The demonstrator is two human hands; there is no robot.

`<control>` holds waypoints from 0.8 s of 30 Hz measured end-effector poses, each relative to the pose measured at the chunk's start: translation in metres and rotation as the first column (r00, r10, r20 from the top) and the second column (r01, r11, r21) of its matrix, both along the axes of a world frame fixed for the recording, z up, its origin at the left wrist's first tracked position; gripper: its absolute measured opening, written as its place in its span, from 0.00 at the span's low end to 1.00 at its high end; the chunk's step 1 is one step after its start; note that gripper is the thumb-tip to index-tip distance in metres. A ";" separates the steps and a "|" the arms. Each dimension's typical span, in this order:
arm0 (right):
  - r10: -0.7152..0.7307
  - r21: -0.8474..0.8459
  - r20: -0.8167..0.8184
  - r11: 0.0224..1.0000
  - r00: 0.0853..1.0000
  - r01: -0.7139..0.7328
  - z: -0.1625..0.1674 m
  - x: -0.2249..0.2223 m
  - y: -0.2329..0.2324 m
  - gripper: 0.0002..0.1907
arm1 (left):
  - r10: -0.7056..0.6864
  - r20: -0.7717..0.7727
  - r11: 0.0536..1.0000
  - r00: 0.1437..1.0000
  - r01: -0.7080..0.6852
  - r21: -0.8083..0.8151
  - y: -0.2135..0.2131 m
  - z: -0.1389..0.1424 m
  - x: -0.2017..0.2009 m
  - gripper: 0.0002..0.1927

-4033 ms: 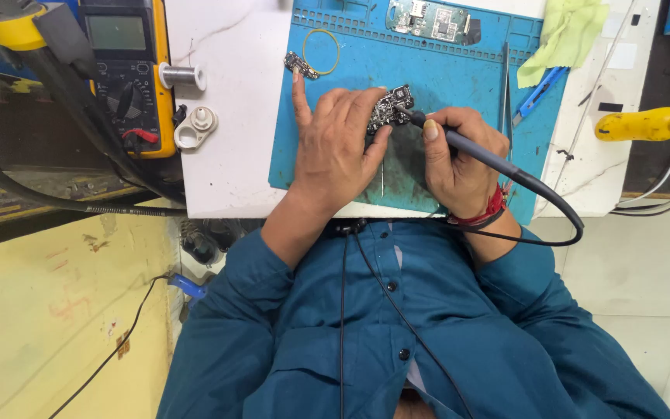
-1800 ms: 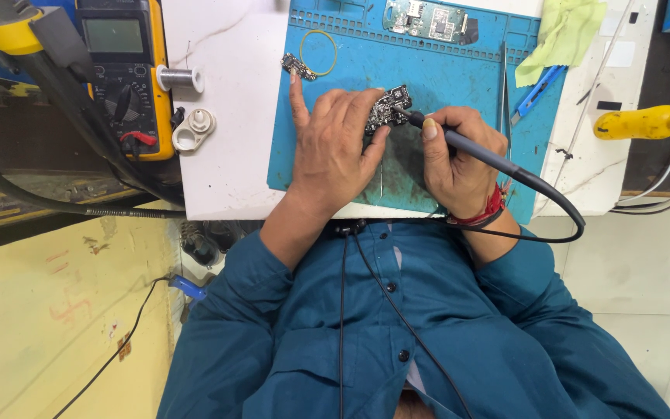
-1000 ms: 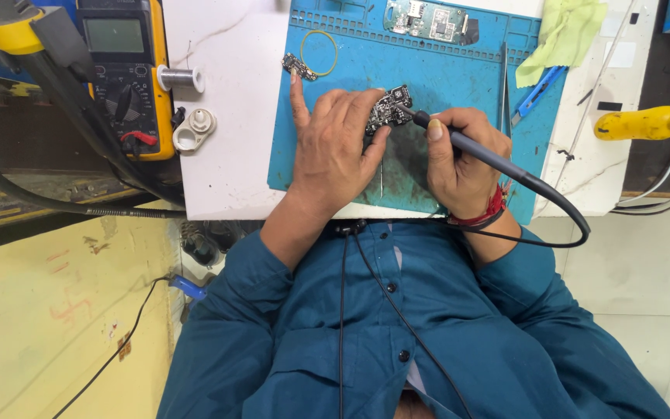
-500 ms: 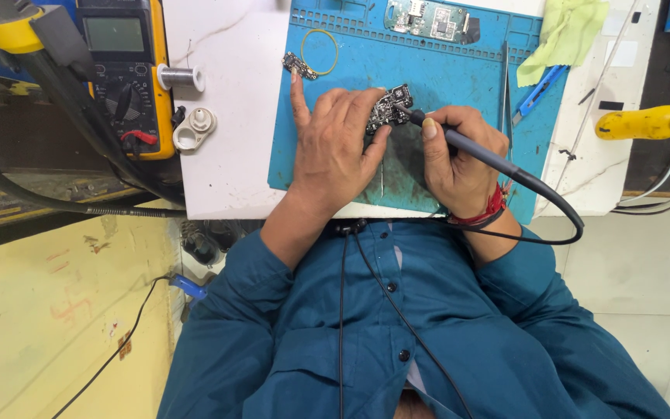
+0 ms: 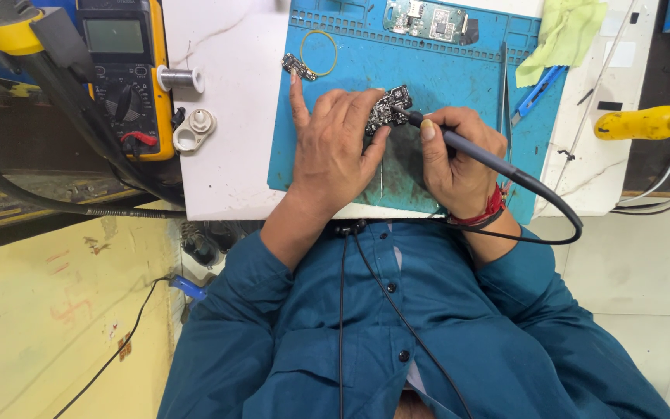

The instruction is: The person solders small electronic circuit boards on a workbench, holding each board steady with one hand while applying a soldering iron to its components. They reposition boards across the mat, use tweezers to handle small parts near a small dish, and work on several boards one after another.

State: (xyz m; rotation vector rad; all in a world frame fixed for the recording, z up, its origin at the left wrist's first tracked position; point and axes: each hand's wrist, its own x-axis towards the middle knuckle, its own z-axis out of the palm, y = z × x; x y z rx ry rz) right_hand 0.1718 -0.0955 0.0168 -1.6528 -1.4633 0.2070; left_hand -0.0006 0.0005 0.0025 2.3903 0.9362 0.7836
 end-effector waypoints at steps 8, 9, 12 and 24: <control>-0.058 0.003 -0.014 0.998 0.998 0.058 -0.001 0.000 -0.001 0.05 | -0.004 0.005 1.000 1.000 0.004 0.001 0.000 -0.001 0.000 0.25; -0.049 0.001 -0.018 0.999 0.999 0.049 0.000 0.000 -0.001 0.05 | -0.002 0.005 1.000 1.000 0.002 -0.003 0.000 -0.001 0.000 0.25; -0.023 0.001 -0.020 1.000 1.000 0.023 0.000 0.000 -0.002 0.05 | 0.000 0.002 1.000 1.000 0.000 -0.011 -0.001 0.000 0.000 0.25; 0.000 0.004 -0.013 1.000 1.000 0.000 0.000 0.000 0.000 0.06 | -0.003 0.001 1.000 1.000 0.003 0.002 0.000 0.000 0.000 0.24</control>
